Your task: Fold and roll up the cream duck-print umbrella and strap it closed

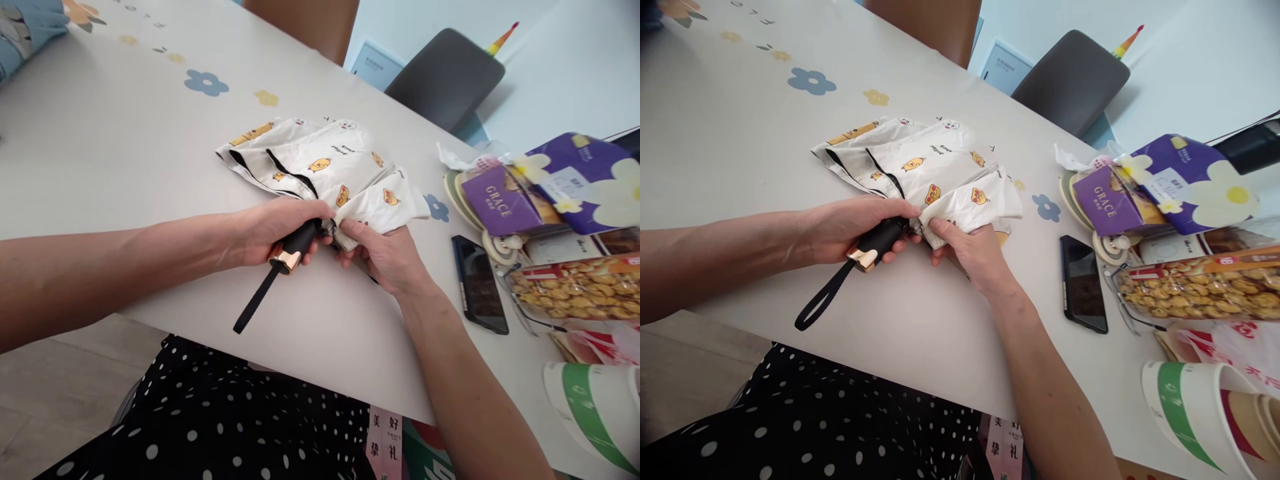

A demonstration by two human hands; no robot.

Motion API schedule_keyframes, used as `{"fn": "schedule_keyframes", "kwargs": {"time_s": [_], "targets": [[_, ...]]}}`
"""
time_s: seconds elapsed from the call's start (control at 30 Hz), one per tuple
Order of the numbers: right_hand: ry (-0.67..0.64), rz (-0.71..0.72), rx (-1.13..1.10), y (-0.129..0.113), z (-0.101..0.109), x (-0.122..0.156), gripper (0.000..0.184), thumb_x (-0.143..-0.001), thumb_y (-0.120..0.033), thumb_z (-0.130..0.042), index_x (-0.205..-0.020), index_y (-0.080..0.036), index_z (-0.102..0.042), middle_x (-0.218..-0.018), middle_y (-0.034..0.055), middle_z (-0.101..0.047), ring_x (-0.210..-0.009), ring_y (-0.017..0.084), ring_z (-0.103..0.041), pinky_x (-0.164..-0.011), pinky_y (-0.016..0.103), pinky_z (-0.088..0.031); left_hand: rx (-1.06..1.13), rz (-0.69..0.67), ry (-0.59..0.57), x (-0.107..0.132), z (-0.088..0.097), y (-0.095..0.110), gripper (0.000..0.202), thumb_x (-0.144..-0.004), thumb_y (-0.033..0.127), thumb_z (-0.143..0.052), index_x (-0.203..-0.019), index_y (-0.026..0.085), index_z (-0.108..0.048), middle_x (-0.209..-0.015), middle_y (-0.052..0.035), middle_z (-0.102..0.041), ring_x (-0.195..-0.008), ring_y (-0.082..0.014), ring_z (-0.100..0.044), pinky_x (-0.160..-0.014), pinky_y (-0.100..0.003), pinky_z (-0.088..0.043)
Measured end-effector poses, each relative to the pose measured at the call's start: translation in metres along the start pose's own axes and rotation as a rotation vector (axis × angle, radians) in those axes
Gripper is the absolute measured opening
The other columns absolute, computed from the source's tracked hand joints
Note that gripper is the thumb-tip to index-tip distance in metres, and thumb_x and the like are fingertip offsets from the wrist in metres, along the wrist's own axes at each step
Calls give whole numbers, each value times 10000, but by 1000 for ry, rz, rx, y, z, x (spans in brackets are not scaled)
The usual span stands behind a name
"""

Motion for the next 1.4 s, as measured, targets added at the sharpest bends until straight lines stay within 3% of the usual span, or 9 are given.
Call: {"fn": "schedule_keyframes", "kwargs": {"time_s": [0.5,0.77,1.1,1.4], "targets": [[-20,34,41,2,0,1,224,-721,-376,-658,-795,-179,-579,-575,-14,-553,-455,112,-515,-428,268,-483,4,6,2,-1,0,1,191,-710,319,-577,-828,170,-577,-546,-29,-542,-393,-121,-498,-310,-204,-308],[-20,20,36,2,1,0,216,-718,-375,-657,-789,-187,-577,-549,-22,-553,-440,115,-516,-429,270,-483,0,17,-13,0,-1,0,180,-702,341,-580,-744,167,-564,-563,-20,-531,-396,-109,-490,-293,-196,-300],[-4,12,28,2,1,0,193,-703,-319,-673,-801,-180,-582,-597,-10,-576,-453,112,-530,-421,267,-485,39,6,6,-1,0,0,250,-695,294,-588,-909,167,-571,-557,-26,-551,-399,-119,-499,-338,-205,-361],[10,-6,33,1,1,0,218,-691,-306,-685,-837,-189,-574,-600,-16,-572,-451,116,-533,-420,275,-489,38,-3,9,-1,0,1,227,-716,292,-575,-906,169,-563,-569,-22,-555,-401,-112,-497,-348,-199,-369]]}}
Point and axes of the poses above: each hand's wrist, its own x-axis away from the middle knuckle, its own z-axis out of the back of the hand, y = z × x, the point moved 3 cm from there along -x, towards the middle knuckle
